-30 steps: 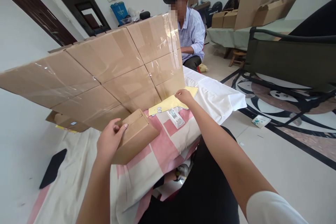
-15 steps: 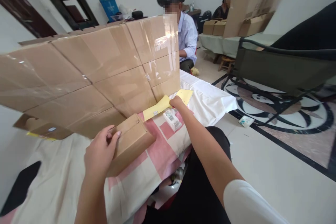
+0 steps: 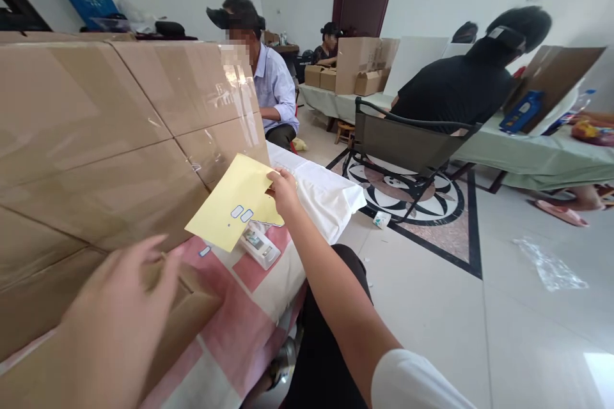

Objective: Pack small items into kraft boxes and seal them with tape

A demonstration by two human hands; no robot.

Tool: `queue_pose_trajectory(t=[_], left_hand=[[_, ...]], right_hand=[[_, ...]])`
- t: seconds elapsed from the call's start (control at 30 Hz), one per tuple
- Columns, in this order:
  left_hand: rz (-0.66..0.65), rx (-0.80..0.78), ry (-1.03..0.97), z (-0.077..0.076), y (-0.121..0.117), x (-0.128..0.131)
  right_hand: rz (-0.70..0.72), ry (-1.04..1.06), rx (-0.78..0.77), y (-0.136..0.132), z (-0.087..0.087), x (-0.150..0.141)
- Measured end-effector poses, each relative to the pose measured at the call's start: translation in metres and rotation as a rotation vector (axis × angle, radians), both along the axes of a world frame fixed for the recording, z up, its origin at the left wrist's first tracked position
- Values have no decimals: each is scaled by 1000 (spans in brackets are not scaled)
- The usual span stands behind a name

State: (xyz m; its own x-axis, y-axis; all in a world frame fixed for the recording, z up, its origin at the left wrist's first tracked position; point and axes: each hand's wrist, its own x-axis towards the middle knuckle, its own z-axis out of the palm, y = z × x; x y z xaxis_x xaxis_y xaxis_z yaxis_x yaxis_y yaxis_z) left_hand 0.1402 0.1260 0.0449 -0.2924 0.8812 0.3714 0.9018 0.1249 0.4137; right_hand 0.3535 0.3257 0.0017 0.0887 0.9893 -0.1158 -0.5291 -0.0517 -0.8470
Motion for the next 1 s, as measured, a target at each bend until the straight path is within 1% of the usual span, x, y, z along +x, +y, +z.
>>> queue_pose_trajectory(t=[0.03,0.07,0.1,0.17,0.23,0.3,0.37,0.47,0.5,0.53,0.6,0.67,0.73,0.8,0.87,1.0], left_hand=[[-56,50,76,8,11,28],[-123,57,152,12,24,53],[-180,72,225,13,37,74],[-207,61,281,3,65,103],[-187,59,256,-12,87,115],[-162,62,209,-26,101,116],[-175,58,178,-34,108,111],[-200,67,152,-38,112,103],[-198,76,144,-38,114,101],[-199,85,138,-39,116,99],[-236,86,132,-42,119,98],[-291,71,123,-45,122,98],[-329,65,111,-47,123,97],[-338,76,91,-47,123,95],[-338,95,59,-45,121,93],[-346,163,29,-41,118,91]], right_hand=[[4,45,9,0,0,0],[7,88,18,0,1,0],[10,130,28,0,1,0],[4,208,44,-2,1,0],[-19,272,38,-6,-1,2],[-37,312,5,-8,-5,5],[-37,330,-42,-10,-9,8],[-16,346,-98,-14,-16,8],[12,332,-107,-16,-18,6],[58,291,-106,-19,-20,4],[164,125,-67,-28,-24,-1],[202,-55,1,-36,-27,-5],[148,-145,56,-42,-30,-8],[68,-164,83,-45,-33,-6],[19,-188,105,-45,-34,-2],[16,-241,154,-46,-34,4]])
